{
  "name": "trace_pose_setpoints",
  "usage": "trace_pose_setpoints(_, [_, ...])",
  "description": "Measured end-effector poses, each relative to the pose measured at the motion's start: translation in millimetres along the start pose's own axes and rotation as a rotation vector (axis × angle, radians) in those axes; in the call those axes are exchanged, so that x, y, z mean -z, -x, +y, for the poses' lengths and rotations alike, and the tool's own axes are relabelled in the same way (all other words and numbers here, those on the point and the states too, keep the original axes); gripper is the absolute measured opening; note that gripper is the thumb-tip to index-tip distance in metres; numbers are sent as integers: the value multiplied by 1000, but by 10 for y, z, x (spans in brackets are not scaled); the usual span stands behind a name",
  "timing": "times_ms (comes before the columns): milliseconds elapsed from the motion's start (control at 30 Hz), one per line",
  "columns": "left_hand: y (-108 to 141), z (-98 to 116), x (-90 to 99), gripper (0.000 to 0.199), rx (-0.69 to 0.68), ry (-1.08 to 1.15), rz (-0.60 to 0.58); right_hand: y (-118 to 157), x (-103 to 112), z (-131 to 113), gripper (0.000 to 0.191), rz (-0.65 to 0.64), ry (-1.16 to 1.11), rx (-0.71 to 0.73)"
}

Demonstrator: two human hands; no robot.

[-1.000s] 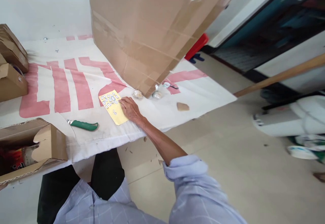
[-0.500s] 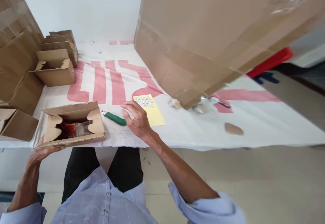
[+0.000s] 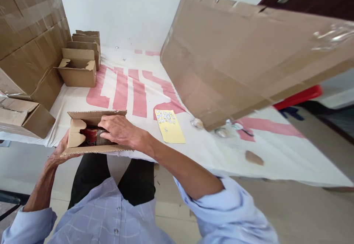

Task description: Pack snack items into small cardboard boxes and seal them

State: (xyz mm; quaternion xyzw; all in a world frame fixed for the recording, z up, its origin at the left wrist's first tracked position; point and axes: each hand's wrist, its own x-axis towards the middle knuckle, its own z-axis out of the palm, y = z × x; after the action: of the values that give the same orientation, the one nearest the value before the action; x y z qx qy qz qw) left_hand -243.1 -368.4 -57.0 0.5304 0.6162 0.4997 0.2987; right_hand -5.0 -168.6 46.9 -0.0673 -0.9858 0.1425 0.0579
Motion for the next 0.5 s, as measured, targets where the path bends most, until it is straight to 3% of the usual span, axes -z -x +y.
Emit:
trace_pose_setpoints(100, [6,-41,-43,122,-22,-19,-9,-145,-70,-42,22,-208,99,-79])
trace_pose_setpoints(233, [28,-104,-80,127,-47,-26,14,-234,-246,-89,21,-380,222,-133])
trace_pose_setpoints(367, [54,-156,-90,131,-32,-31,14,-223,-385,-66,19,-405,256,-171])
trace_pose_setpoints(500, [57,-193,-111,130,-37,-24,16,-156,-367,-43,16,-382,197,-174])
